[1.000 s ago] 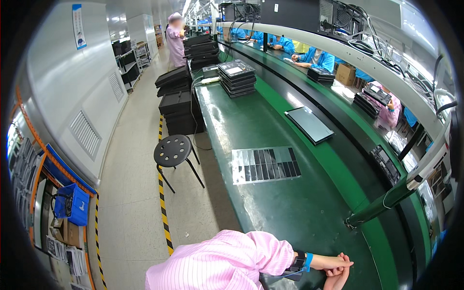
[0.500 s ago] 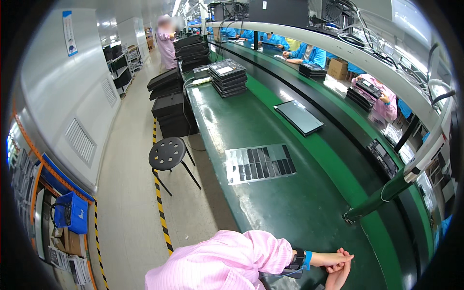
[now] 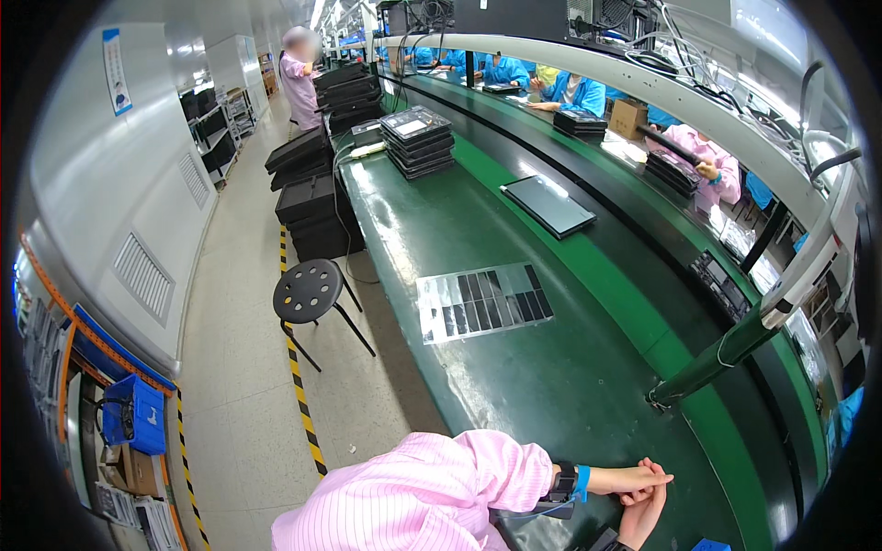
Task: The recorder is assembling and testing tablets on a production line.
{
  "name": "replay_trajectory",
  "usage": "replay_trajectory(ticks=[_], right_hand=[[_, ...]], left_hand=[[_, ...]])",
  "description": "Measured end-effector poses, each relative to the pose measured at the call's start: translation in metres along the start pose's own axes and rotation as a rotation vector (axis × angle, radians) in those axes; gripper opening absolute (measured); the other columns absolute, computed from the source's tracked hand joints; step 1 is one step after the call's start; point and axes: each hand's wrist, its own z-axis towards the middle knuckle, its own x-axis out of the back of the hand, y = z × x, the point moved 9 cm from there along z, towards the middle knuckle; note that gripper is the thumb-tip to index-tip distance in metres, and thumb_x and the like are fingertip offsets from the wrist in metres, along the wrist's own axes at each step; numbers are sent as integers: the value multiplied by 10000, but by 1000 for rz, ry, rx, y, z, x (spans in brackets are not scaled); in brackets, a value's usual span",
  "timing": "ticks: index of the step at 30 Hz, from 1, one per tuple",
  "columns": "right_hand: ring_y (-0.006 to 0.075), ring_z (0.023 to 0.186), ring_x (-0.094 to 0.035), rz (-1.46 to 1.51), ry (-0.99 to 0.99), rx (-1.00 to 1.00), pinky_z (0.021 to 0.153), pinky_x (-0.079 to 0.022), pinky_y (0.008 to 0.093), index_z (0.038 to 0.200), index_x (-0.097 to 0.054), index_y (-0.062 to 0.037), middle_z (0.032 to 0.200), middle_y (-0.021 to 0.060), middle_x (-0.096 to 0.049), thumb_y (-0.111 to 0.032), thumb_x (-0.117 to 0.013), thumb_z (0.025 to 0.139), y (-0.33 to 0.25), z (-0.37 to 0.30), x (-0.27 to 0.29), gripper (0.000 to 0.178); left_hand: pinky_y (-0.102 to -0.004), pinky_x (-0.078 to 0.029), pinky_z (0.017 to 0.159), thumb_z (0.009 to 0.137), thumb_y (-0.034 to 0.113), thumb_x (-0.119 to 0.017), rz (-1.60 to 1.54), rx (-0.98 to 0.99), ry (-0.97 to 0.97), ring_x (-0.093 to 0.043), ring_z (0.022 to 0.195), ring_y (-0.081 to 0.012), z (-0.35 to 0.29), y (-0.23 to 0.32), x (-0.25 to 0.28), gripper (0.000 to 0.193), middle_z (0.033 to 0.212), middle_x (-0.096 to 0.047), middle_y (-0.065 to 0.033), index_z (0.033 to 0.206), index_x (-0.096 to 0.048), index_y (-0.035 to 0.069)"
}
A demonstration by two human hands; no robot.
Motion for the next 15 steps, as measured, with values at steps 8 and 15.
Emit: replay_trajectory(ticks=[8, 15], right_hand=[[206, 1060, -529, 65, -52, 91, 844, -451, 280, 1139, -517, -2, 1146, 130, -554, -232, -435, 931, 1, 2, 6, 321], [245, 1037, -547, 51, -53, 177, 869, -452, 325, 1073, -531, 32, 1103, 172, -573, -238, -417, 940, 4, 15, 9, 322]], left_hand=[[-216, -144, 377, 919, 484, -429, 18, 21, -46, -211, 414, -39, 6, -9, -3, 487, 488, -251, 81, 583, -293, 159], [-213, -141, 369, 927, 460, -433, -78, 44, 49, -226, 396, -39, -1, 4, 1, 500, 467, -269, 77, 547, -296, 165]])
